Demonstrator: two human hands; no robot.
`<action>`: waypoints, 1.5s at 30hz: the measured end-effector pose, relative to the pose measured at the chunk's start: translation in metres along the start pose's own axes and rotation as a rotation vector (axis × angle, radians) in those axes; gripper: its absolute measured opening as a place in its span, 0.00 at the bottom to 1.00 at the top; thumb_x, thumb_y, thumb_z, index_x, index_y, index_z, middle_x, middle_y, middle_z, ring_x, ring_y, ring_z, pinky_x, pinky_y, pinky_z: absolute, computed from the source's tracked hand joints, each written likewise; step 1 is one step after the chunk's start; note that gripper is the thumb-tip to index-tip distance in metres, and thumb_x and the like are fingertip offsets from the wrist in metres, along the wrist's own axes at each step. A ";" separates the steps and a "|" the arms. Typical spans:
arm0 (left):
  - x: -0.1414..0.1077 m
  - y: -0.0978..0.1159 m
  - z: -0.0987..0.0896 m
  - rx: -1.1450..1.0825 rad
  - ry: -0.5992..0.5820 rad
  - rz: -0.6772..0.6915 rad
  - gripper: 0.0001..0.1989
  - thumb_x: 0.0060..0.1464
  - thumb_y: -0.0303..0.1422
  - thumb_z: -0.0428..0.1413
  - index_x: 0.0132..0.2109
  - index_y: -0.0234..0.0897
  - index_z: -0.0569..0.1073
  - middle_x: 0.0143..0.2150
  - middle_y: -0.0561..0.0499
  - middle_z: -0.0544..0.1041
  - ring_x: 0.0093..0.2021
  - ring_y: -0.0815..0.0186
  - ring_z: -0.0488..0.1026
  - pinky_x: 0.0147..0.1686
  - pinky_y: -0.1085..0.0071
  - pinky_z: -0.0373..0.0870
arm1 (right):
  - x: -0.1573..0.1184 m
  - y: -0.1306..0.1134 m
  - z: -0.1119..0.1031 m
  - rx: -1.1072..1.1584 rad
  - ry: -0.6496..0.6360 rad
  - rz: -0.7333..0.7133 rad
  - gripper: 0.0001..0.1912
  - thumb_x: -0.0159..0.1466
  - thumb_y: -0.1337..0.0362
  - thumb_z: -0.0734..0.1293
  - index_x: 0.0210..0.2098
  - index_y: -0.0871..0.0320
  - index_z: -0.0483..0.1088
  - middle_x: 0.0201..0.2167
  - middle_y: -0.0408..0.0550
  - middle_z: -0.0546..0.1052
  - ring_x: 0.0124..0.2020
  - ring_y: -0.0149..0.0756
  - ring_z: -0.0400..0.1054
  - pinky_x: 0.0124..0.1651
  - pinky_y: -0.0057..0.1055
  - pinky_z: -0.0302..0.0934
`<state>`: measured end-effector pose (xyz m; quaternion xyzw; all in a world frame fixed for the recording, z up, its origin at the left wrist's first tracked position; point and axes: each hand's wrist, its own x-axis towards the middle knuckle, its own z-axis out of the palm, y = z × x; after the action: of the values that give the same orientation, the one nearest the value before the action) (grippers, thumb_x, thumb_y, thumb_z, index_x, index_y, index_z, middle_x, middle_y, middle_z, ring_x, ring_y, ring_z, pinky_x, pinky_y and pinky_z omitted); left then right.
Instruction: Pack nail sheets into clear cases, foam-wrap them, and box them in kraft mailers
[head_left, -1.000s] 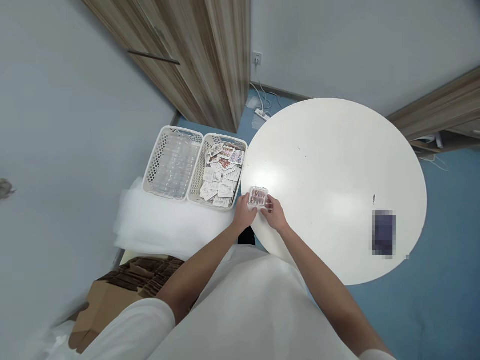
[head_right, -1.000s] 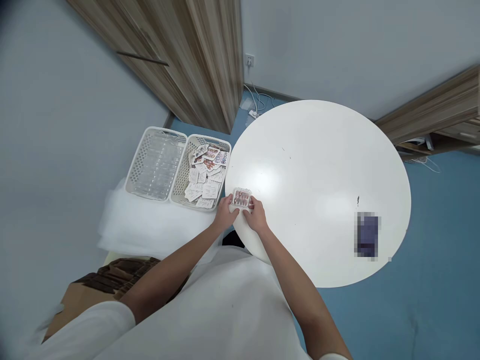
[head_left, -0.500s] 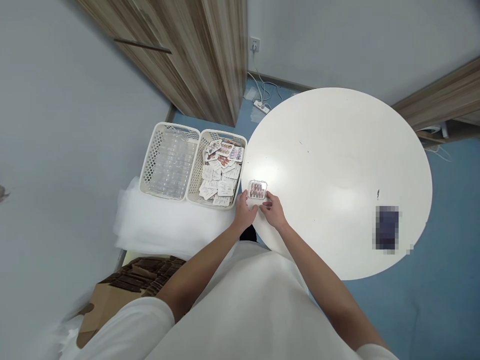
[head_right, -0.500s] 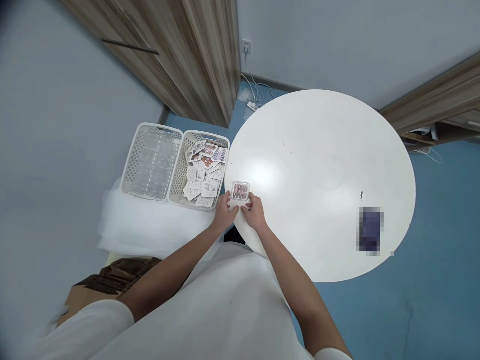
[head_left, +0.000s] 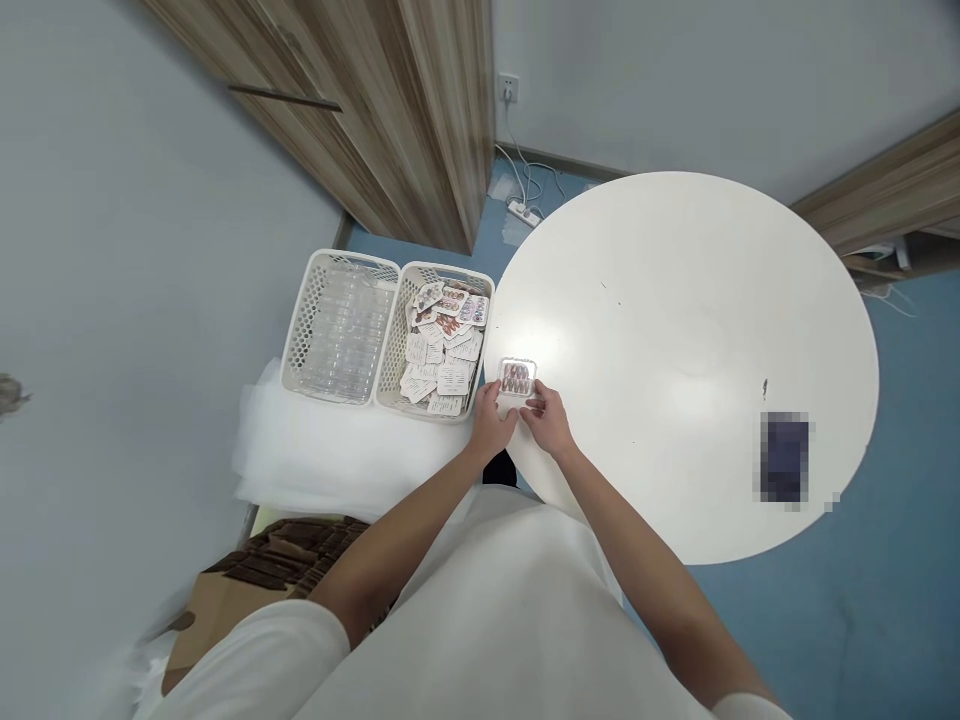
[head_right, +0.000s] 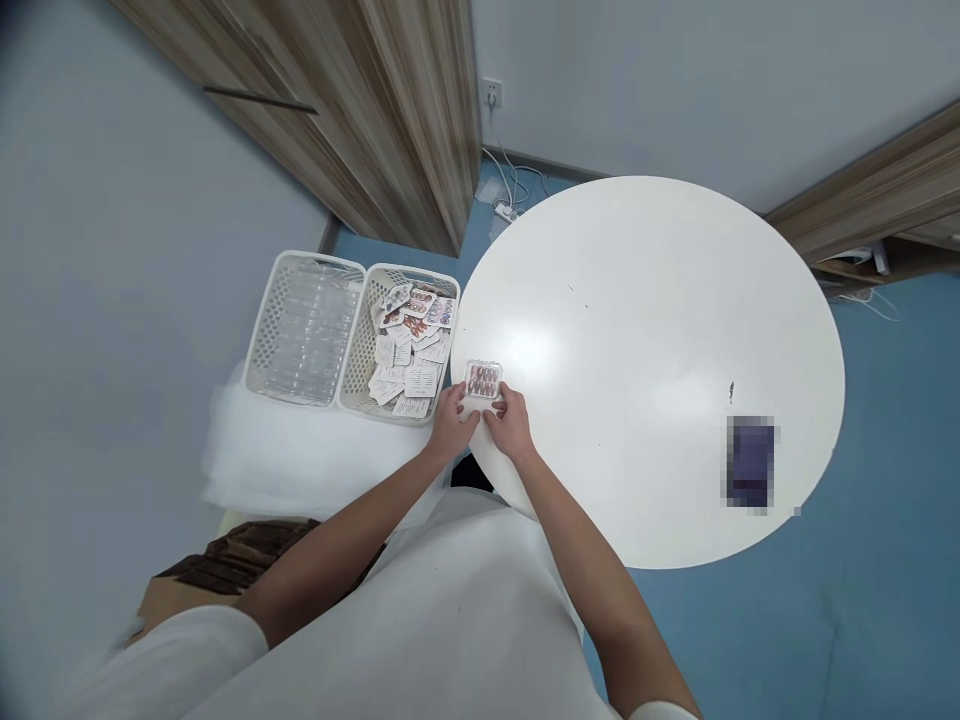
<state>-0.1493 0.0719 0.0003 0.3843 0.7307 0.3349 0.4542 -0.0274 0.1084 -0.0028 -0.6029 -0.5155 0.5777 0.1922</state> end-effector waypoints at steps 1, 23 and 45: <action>0.000 0.000 0.000 0.001 0.001 0.005 0.28 0.47 0.29 0.51 0.57 0.41 0.56 0.54 0.45 0.56 0.54 0.61 0.59 0.52 0.63 0.60 | 0.000 -0.001 0.000 0.000 0.001 0.000 0.33 0.53 0.62 0.64 0.57 0.54 0.52 0.51 0.53 0.59 0.44 0.38 0.64 0.46 0.38 0.64; 0.002 -0.006 0.000 0.020 -0.024 0.032 0.28 0.49 0.31 0.52 0.58 0.42 0.55 0.56 0.45 0.55 0.57 0.60 0.56 0.53 0.62 0.59 | -0.002 -0.004 0.001 -0.009 0.006 0.032 0.34 0.53 0.61 0.65 0.57 0.54 0.51 0.52 0.53 0.57 0.46 0.38 0.62 0.45 0.35 0.63; -0.047 -0.023 0.004 -0.042 -0.005 -0.024 0.22 0.48 0.34 0.54 0.52 0.40 0.64 0.52 0.45 0.65 0.53 0.60 0.62 0.50 0.62 0.61 | -0.072 0.017 -0.057 -0.078 -0.149 0.133 0.22 0.53 0.60 0.65 0.47 0.54 0.65 0.43 0.49 0.71 0.36 0.33 0.67 0.43 0.36 0.63</action>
<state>-0.1378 0.0208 -0.0010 0.3667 0.7267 0.3439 0.4681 0.0447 0.0613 0.0337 -0.5982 -0.5092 0.6121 0.0908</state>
